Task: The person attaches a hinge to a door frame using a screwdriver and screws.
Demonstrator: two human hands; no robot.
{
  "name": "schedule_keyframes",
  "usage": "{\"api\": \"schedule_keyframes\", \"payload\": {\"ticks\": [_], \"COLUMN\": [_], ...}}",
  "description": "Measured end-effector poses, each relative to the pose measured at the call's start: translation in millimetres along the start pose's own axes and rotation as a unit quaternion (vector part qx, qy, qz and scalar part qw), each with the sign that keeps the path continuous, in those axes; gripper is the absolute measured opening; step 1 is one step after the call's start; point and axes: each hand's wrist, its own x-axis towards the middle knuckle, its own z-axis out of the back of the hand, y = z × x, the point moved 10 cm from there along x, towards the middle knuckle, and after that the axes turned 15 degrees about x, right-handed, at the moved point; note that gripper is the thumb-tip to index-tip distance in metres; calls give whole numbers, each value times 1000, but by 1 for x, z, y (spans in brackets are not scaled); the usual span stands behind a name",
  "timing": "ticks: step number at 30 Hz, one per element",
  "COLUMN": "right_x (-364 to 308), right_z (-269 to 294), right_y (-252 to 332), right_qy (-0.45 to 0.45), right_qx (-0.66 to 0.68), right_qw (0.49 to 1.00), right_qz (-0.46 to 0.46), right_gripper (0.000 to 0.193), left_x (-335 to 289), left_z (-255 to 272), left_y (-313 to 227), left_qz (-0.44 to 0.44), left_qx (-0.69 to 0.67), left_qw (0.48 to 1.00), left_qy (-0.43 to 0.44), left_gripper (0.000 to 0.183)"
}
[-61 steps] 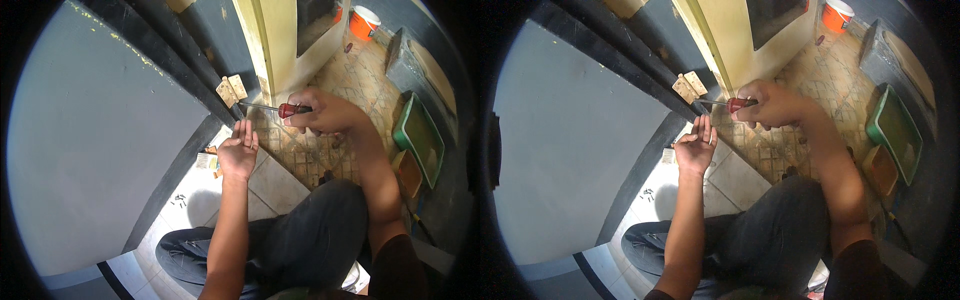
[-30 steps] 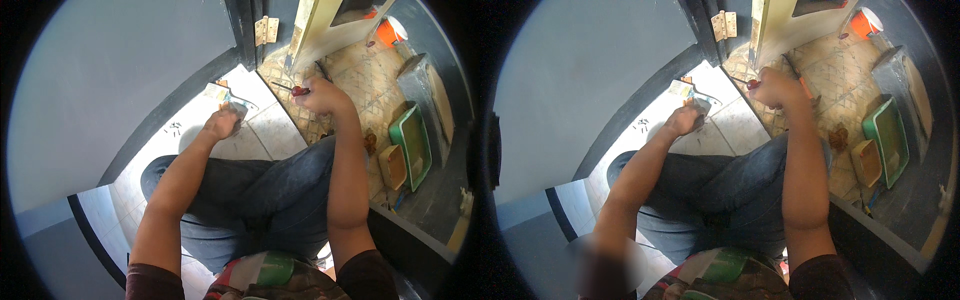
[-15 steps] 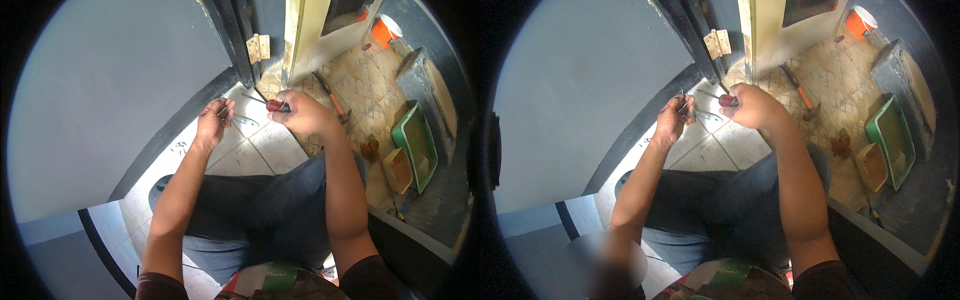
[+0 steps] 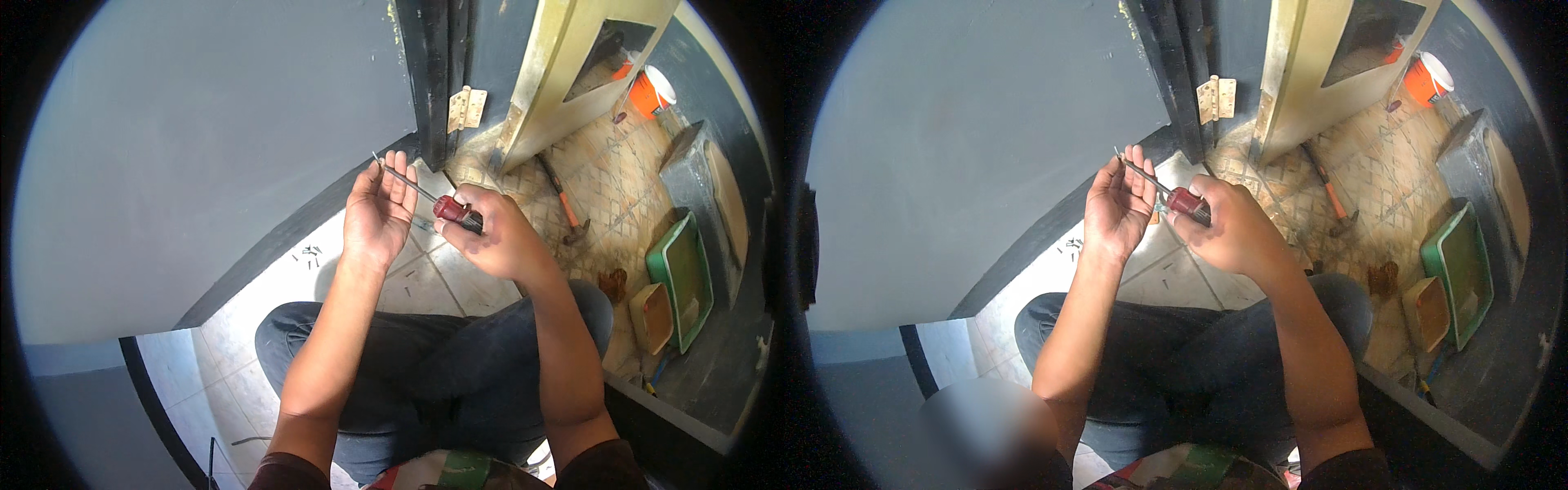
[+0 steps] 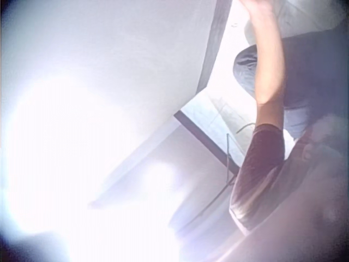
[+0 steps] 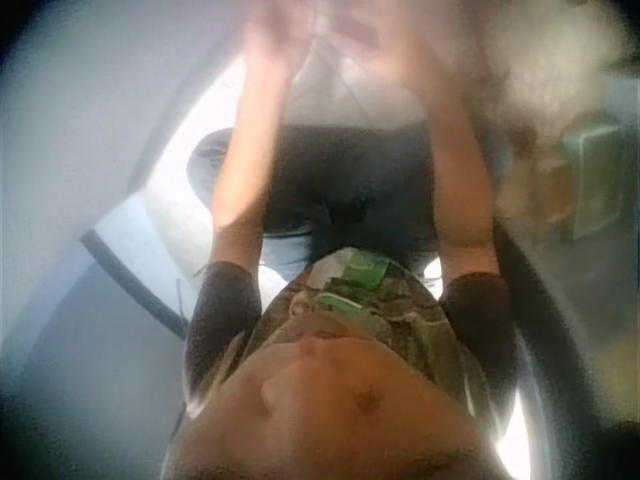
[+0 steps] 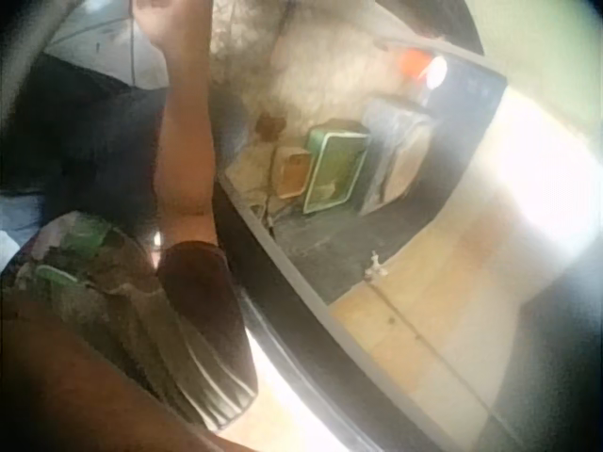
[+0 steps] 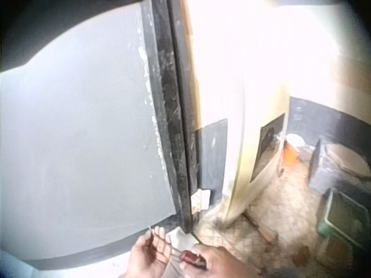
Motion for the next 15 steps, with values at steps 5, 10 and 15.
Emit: {"api": "schedule_keyframes", "payload": {"ticks": [5, 10, 15], "right_x": [1, 2, 1], "right_z": [-1, -4, -5], "right_y": [12, 12, 10], "right_qy": [-16, -4, 1], "right_qx": [-16, -4, 18], "right_qw": [1000, 1000, 999], "right_qz": [-2, -29, -38], "right_gripper": [26, 26, 27], "left_x": [-2, -4, -7], "left_z": [-4, -5, -11], "left_y": [0, -1, 2], "left_qz": [9, 9, -1], "left_qx": [-26, -33, -36], "left_qw": [1000, 999, 999], "left_qy": [0, 2, 0], "left_gripper": [22, 24, 22]}}
